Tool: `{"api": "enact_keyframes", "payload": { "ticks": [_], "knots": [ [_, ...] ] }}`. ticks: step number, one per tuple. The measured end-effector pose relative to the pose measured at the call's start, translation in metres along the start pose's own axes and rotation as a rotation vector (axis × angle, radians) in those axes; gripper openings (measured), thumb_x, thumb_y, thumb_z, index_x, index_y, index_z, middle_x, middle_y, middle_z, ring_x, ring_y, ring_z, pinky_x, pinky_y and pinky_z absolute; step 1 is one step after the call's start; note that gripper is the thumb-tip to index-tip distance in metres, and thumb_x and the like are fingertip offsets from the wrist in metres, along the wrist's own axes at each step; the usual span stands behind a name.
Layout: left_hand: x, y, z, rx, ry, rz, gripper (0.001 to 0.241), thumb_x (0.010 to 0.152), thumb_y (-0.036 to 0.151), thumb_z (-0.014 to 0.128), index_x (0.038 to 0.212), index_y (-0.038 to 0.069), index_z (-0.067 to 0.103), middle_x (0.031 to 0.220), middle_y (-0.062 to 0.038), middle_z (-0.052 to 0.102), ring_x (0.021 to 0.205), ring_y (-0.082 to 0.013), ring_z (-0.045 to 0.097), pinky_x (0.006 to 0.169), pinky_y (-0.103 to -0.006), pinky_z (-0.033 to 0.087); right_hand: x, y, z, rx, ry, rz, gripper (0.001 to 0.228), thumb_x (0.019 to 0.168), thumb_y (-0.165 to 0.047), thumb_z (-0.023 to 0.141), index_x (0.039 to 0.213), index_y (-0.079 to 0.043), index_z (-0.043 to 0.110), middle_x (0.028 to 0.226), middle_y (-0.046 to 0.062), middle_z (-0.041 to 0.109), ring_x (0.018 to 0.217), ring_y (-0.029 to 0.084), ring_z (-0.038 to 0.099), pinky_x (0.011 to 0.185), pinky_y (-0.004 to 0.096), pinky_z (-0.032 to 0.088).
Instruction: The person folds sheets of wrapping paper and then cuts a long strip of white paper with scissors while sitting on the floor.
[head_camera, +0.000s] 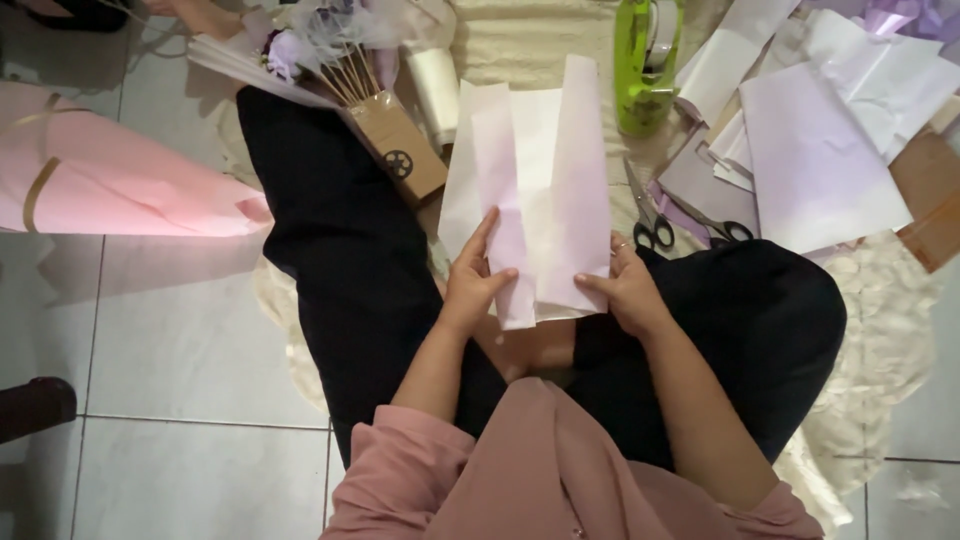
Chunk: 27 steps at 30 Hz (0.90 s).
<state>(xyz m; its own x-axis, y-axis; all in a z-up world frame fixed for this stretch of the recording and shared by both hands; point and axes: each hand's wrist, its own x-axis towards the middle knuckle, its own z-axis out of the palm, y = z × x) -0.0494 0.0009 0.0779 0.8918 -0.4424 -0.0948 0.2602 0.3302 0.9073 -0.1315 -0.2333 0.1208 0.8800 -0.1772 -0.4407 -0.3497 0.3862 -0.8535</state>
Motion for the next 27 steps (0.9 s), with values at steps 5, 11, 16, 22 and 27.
{"api": "enact_keyframes", "payload": {
  "ticks": [5,11,16,22,27],
  "knots": [
    [0.003,-0.006,-0.003,-0.017,0.008,-0.023,0.102,0.075,-0.021,0.07,0.163,0.014,0.031,0.17,-0.015,0.021,0.142,-0.0407,0.044,0.103,-0.0421,0.056,0.004,0.009,-0.008,-0.026,0.012,-0.003,0.071,0.079,0.006,0.079,0.139,-0.011,0.047,0.111,0.014,0.067,0.094,0.029,0.071,0.079,0.044,0.063],
    [0.005,0.004,-0.01,0.268,0.258,0.025,0.088,0.079,-0.004,0.079,0.156,0.008,0.037,0.167,-0.017,0.023,0.147,-0.0537,0.028,0.114,-0.0641,0.039,0.005,0.005,-0.016,-0.04,0.082,-0.078,0.067,0.082,0.005,0.077,0.14,-0.008,0.046,0.109,0.017,0.068,0.092,0.031,0.071,0.078,0.044,0.063],
    [0.012,-0.006,-0.044,0.5,0.628,-0.001,0.058,0.083,0.005,0.081,0.135,0.016,0.06,0.158,-0.01,0.037,0.145,-0.0386,0.042,0.112,-0.0556,0.045,0.009,0.013,-0.016,-0.049,0.082,-0.078,0.067,0.08,0.004,0.079,0.139,-0.007,0.048,0.109,0.018,0.069,0.091,0.029,0.071,0.078,0.044,0.063],
    [0.014,-0.018,-0.035,0.487,0.561,-0.081,0.036,0.093,0.012,0.073,0.128,0.014,0.064,0.13,-0.01,0.059,0.112,-0.0274,0.065,0.088,-0.0378,0.056,0.005,0.011,-0.011,-0.038,0.101,-0.1,0.066,0.08,0.003,0.079,0.138,-0.008,0.05,0.109,0.015,0.07,0.093,0.026,0.071,0.081,0.042,0.063],
    [0.007,-0.007,-0.004,0.295,0.401,-0.469,0.064,0.11,0.046,0.044,0.148,-0.005,0.048,0.153,-0.034,0.042,0.14,-0.0442,0.047,0.112,-0.0568,0.044,0.008,0.014,-0.007,-0.028,0.115,-0.15,0.066,0.08,0.001,0.081,0.139,-0.009,0.051,0.11,0.012,0.068,0.094,0.023,0.068,0.082,0.039,0.061]
  ]
}}
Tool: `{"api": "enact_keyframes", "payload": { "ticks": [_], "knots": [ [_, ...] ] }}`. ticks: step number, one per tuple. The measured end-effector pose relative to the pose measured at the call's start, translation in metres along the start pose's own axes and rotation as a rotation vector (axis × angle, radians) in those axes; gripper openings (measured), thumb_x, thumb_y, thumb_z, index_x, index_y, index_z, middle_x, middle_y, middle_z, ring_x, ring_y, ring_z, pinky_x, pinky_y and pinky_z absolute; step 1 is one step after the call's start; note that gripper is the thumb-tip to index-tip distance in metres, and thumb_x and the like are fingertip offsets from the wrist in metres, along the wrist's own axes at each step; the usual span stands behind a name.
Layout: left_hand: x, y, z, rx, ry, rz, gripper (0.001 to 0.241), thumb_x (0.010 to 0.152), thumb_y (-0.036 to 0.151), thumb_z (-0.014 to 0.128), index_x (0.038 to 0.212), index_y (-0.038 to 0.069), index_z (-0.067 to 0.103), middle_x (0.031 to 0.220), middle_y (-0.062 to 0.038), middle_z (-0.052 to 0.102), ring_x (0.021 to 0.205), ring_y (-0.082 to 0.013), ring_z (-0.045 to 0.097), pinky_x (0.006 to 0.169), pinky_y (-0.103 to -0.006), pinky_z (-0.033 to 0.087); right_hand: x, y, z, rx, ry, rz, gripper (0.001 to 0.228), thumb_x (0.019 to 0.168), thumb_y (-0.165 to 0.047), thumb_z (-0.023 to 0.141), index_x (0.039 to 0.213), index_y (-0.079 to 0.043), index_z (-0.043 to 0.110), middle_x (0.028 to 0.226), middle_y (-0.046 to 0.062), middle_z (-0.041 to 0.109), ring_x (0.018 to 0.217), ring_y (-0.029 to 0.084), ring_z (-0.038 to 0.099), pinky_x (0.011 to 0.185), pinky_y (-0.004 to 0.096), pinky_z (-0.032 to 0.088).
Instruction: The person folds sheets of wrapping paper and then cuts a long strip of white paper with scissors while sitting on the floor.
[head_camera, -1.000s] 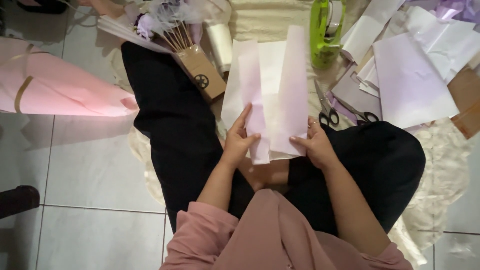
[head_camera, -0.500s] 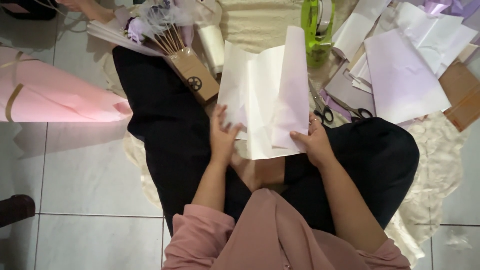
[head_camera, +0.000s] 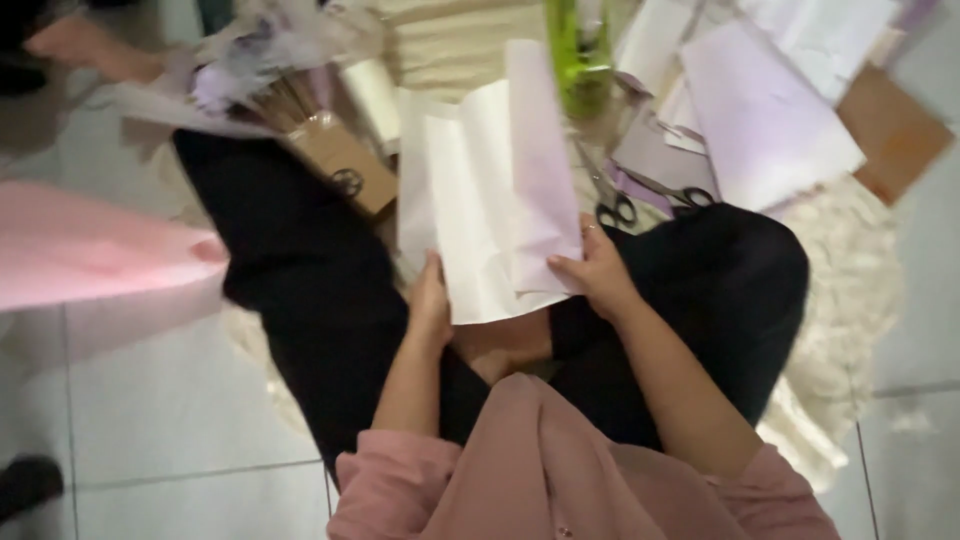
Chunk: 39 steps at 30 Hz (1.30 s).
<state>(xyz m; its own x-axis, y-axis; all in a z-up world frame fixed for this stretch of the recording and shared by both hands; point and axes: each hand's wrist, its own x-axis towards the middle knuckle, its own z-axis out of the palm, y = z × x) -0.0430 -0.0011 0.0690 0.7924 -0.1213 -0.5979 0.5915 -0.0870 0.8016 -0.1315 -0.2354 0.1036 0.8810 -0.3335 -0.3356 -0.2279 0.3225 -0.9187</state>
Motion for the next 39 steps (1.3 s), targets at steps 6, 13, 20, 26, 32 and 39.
{"api": "enact_keyframes", "payload": {
  "ticks": [6,13,20,26,32,39],
  "knots": [
    [-0.028,0.029,0.014,-0.294,-0.215,-0.203,0.071,0.103,0.05,0.055,0.158,0.009,0.036,0.151,-0.032,0.046,0.134,-0.0436,0.054,0.104,-0.0565,0.05,0.004,0.01,0.0,-0.051,0.069,-0.084,0.065,0.075,-0.005,0.087,0.135,-0.007,0.059,0.108,0.009,0.066,0.096,0.022,0.063,0.081,0.039,0.058],
    [0.022,0.0,-0.042,-0.287,0.022,0.308,0.039,0.101,0.014,0.067,0.138,0.014,0.053,0.123,-0.011,0.068,0.103,-0.0229,0.072,0.089,-0.0356,0.062,-0.002,0.034,0.016,0.006,-0.236,-0.016,0.068,0.085,-0.01,0.084,0.145,-0.015,0.052,0.117,0.007,0.071,0.093,0.013,0.07,0.077,0.026,0.062],
    [-0.011,0.05,-0.061,-0.499,0.099,0.463,0.031,0.105,0.021,0.065,0.132,0.022,0.05,0.129,-0.003,0.065,0.118,-0.0186,0.07,0.111,-0.0381,0.056,-0.005,0.027,0.019,-0.083,-0.244,0.095,0.044,0.096,-0.025,0.076,0.135,-0.011,0.061,0.109,0.009,0.072,0.088,0.014,0.073,0.074,0.025,0.062],
    [0.011,0.033,-0.096,-0.744,-0.074,0.388,0.028,0.11,0.024,0.054,0.136,0.033,0.059,0.141,0.002,0.065,0.13,-0.0172,0.065,0.123,-0.0471,0.048,-0.011,0.004,0.02,-0.256,-0.257,0.208,0.044,0.098,-0.037,0.07,0.131,-0.01,0.063,0.111,0.013,0.073,0.091,0.017,0.072,0.079,0.031,0.061],
    [-0.026,0.039,-0.023,-0.55,-0.166,0.213,0.046,0.098,0.025,0.067,0.141,0.03,0.052,0.117,0.0,0.07,0.105,-0.0132,0.069,0.098,-0.033,0.06,-0.016,-0.004,0.028,0.006,-0.456,0.286,0.059,0.104,-0.054,0.048,0.141,-0.008,0.057,0.121,0.018,0.071,0.106,0.027,0.073,0.089,0.038,0.059],
    [-0.003,-0.04,0.018,-0.648,-0.447,0.217,0.053,0.086,-0.005,0.073,0.132,0.009,0.051,0.103,-0.017,0.072,0.089,-0.0268,0.075,0.081,-0.043,0.064,0.004,0.02,0.0,0.168,-0.139,0.251,0.056,0.098,-0.038,0.067,0.147,-0.016,0.05,0.124,0.011,0.069,0.102,0.021,0.073,0.082,0.032,0.06]
  ]
}}
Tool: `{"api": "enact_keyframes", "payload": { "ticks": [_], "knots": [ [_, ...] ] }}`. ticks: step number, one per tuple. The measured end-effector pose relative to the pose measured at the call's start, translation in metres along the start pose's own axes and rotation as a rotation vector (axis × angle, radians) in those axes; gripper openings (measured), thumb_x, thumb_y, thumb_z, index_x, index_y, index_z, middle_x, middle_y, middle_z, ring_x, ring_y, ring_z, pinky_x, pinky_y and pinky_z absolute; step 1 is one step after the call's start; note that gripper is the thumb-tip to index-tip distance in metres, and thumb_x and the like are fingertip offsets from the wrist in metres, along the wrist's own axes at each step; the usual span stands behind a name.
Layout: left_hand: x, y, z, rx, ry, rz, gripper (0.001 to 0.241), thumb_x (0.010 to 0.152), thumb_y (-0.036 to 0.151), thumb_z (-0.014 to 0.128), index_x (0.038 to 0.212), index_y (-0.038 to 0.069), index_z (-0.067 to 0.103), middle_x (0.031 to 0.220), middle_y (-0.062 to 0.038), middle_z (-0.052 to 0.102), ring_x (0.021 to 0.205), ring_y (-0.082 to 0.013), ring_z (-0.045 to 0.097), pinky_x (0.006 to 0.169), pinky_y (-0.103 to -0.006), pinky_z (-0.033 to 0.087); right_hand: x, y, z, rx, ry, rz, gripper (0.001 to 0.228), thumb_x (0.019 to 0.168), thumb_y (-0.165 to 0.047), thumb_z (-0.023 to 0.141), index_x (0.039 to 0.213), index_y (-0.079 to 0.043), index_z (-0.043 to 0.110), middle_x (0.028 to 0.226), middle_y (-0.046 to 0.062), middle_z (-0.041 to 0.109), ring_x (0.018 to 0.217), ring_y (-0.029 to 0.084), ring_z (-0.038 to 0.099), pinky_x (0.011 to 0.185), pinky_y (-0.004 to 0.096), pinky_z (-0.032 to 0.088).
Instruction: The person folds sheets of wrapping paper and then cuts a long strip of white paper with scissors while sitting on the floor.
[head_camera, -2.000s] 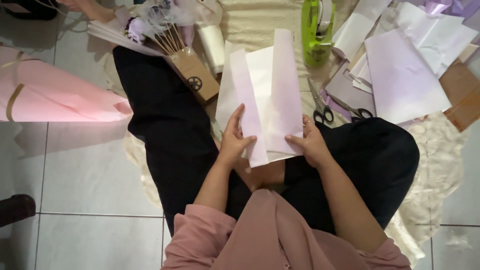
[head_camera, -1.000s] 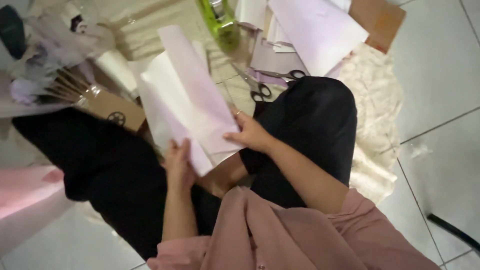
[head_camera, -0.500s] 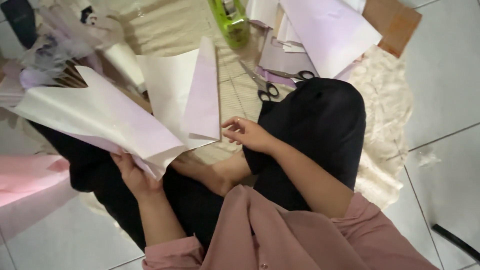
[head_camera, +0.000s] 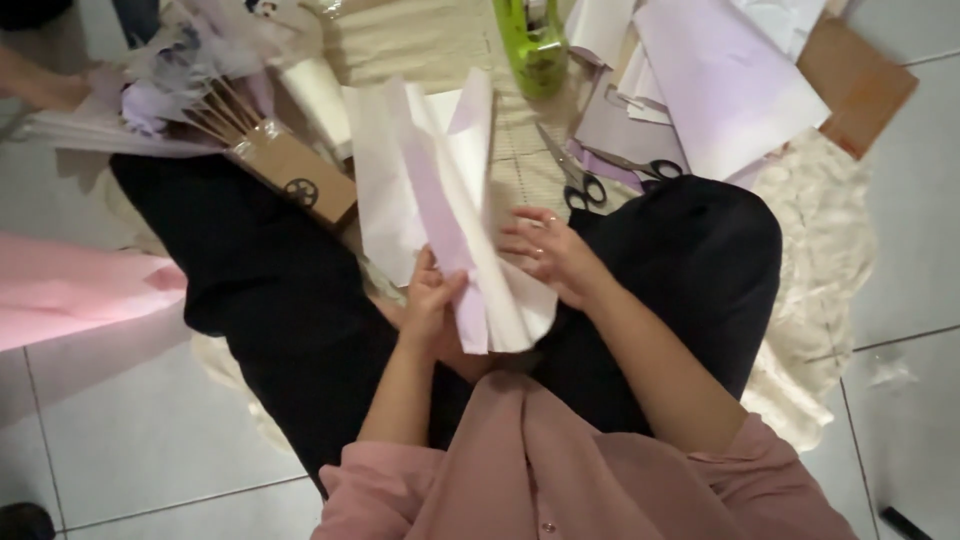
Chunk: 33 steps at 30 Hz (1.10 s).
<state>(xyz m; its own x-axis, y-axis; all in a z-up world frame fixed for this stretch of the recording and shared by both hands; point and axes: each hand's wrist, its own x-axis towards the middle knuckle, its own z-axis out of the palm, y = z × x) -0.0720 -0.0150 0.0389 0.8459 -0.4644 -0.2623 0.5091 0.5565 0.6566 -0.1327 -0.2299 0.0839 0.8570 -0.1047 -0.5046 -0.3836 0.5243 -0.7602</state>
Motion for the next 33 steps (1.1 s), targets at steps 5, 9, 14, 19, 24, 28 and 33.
{"api": "enact_keyframes", "payload": {
  "ticks": [5,9,14,19,24,28,33],
  "knots": [
    [-0.003,0.002,0.008,-0.153,-0.077,-0.137,0.062,0.088,-0.004,0.071,0.143,0.01,0.046,0.114,-0.019,0.072,0.096,-0.0312,0.075,0.082,-0.0453,0.064,-0.014,-0.024,0.028,0.172,-0.008,0.255,0.057,0.095,-0.046,0.07,0.138,-0.015,0.049,0.111,0.006,0.061,0.092,0.025,0.069,0.08,0.045,0.059],
    [0.005,0.013,0.012,0.088,-0.031,-0.168,0.056,0.09,0.0,0.072,0.141,0.009,0.05,0.113,-0.018,0.072,0.092,-0.0291,0.075,0.079,-0.0434,0.065,-0.017,-0.022,0.02,0.228,-0.023,0.149,0.044,0.089,-0.003,0.075,0.127,-0.01,0.054,0.093,0.005,0.07,0.08,0.021,0.073,0.072,0.038,0.062],
    [0.024,0.003,-0.034,0.536,0.304,0.004,0.072,0.088,0.003,0.079,0.148,-0.003,0.039,0.138,-0.026,0.056,0.118,-0.0333,0.062,0.094,-0.0401,0.059,0.02,-0.027,-0.076,-0.222,0.361,-0.299,0.039,0.088,0.003,0.067,0.123,-0.012,0.057,0.089,0.001,0.062,0.078,0.015,0.066,0.067,0.029,0.058],
    [0.022,0.057,-0.012,0.991,0.672,0.232,0.066,0.079,0.007,0.083,0.137,0.007,0.052,0.138,-0.018,0.047,0.132,-0.0371,0.049,0.107,-0.0472,0.045,0.024,-0.101,-0.139,0.023,0.611,-0.499,0.047,0.086,0.012,0.065,0.123,-0.016,0.053,0.089,-0.008,0.053,0.086,0.007,0.057,0.085,0.018,0.053],
    [0.039,0.047,-0.035,1.202,0.735,0.061,0.088,0.078,0.023,0.084,0.15,0.002,0.037,0.153,-0.024,0.039,0.14,-0.0451,0.037,0.115,-0.0516,0.032,0.052,-0.129,-0.193,-0.213,0.84,-0.302,0.045,0.078,0.006,0.057,0.118,-0.011,0.05,0.099,0.006,0.064,0.092,0.017,0.067,0.082,0.031,0.063],
    [0.034,0.062,-0.001,1.188,0.673,-0.06,0.068,0.084,0.015,0.072,0.145,0.014,0.042,0.143,-0.013,0.06,0.128,-0.0359,0.06,0.106,-0.0448,0.044,0.072,-0.129,-0.199,-0.469,1.009,0.005,0.049,0.083,0.0,0.057,0.125,-0.022,0.044,0.122,0.012,0.058,0.104,0.026,0.064,0.071,0.045,0.058],
    [0.038,0.05,-0.018,1.19,0.672,-0.062,0.053,0.091,0.009,0.074,0.14,0.012,0.054,0.138,-0.017,0.061,0.133,-0.0389,0.056,0.109,-0.053,0.047,0.084,-0.106,-0.204,-0.709,1.06,-0.032,0.085,0.085,-0.013,0.091,0.143,-0.017,0.029,0.136,0.028,0.054,0.114,0.048,0.065,0.062,0.064,0.063]
  ]
}}
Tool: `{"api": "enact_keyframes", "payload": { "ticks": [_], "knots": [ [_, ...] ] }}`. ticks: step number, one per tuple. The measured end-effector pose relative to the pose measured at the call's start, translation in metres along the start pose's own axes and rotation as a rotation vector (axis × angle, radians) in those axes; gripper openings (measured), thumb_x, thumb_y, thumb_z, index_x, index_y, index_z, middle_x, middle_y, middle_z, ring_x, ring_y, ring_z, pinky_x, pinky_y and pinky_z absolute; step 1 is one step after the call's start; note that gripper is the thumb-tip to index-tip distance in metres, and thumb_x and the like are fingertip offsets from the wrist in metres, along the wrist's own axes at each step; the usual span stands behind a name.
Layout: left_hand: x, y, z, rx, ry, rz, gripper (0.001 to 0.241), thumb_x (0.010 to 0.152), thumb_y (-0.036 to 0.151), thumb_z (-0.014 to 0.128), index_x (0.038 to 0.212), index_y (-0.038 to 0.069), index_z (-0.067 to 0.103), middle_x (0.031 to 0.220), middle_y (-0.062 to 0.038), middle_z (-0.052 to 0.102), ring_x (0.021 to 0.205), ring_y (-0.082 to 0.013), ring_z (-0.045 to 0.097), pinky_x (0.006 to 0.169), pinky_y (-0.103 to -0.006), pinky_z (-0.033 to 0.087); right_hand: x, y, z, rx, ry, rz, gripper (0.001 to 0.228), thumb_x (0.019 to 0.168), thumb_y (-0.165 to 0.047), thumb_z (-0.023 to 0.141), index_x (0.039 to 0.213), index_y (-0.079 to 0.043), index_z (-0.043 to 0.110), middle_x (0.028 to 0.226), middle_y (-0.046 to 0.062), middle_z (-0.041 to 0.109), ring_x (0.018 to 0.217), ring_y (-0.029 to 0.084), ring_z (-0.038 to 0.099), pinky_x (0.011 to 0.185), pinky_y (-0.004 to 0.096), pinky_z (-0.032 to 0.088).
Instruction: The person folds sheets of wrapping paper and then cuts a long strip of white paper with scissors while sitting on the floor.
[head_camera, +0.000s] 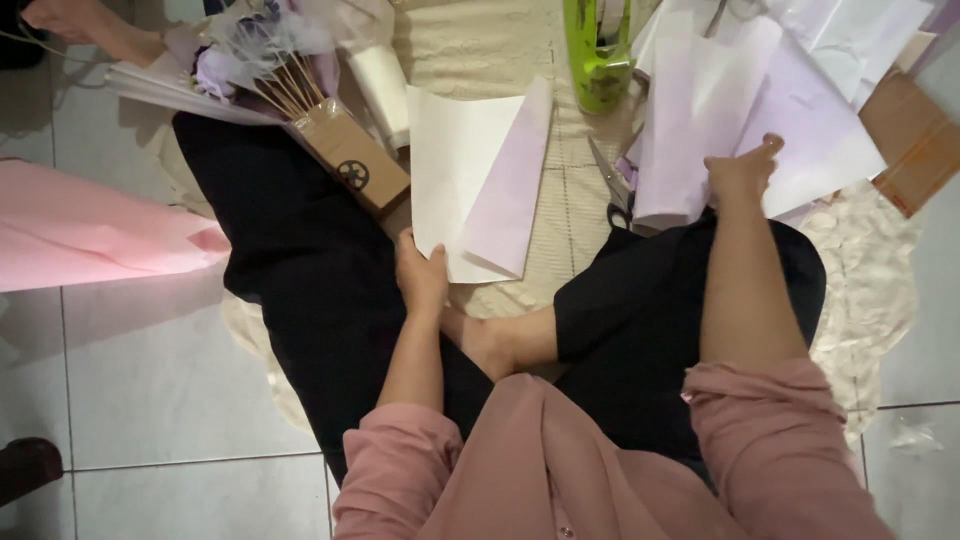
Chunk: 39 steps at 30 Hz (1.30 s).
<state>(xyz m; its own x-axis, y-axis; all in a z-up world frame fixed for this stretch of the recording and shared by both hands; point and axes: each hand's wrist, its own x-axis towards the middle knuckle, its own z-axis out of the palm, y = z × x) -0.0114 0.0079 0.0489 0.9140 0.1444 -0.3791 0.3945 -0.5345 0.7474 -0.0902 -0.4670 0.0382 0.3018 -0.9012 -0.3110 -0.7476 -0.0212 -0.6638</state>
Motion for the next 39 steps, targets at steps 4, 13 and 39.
{"api": "enact_keyframes", "payload": {
  "ticks": [4,13,39],
  "knots": [
    [0.001,-0.005,0.002,0.03,-0.025,0.013,0.051,0.091,0.014,0.075,0.138,0.012,0.055,0.132,-0.017,0.066,0.129,-0.0369,0.061,0.106,-0.0529,0.05,-0.026,-0.013,0.005,-0.303,0.114,-0.105,0.087,0.094,-0.026,0.089,0.15,-0.029,0.022,0.144,0.014,0.033,0.13,0.047,0.045,0.103,0.061,0.046],
    [-0.005,0.005,-0.002,-0.047,-0.067,0.027,0.055,0.094,0.01,0.07,0.144,0.007,0.048,0.129,-0.023,0.065,0.124,-0.0418,0.064,0.101,-0.0542,0.05,-0.148,-0.043,0.049,-0.097,-0.031,-0.587,0.071,0.089,-0.002,0.083,0.145,0.01,0.041,0.141,0.036,0.04,0.136,0.057,0.033,0.117,0.064,0.027],
    [0.017,-0.036,0.024,-0.119,0.065,0.09,0.046,0.089,0.004,0.074,0.132,0.006,0.059,0.131,-0.019,0.062,0.133,-0.0407,0.055,0.112,-0.0545,0.044,-0.21,0.003,0.13,-0.041,-0.369,-0.71,0.043,0.081,-0.004,0.065,0.123,-0.012,0.064,0.113,0.018,0.067,0.112,0.041,0.067,0.092,0.045,0.056]
  ]
}}
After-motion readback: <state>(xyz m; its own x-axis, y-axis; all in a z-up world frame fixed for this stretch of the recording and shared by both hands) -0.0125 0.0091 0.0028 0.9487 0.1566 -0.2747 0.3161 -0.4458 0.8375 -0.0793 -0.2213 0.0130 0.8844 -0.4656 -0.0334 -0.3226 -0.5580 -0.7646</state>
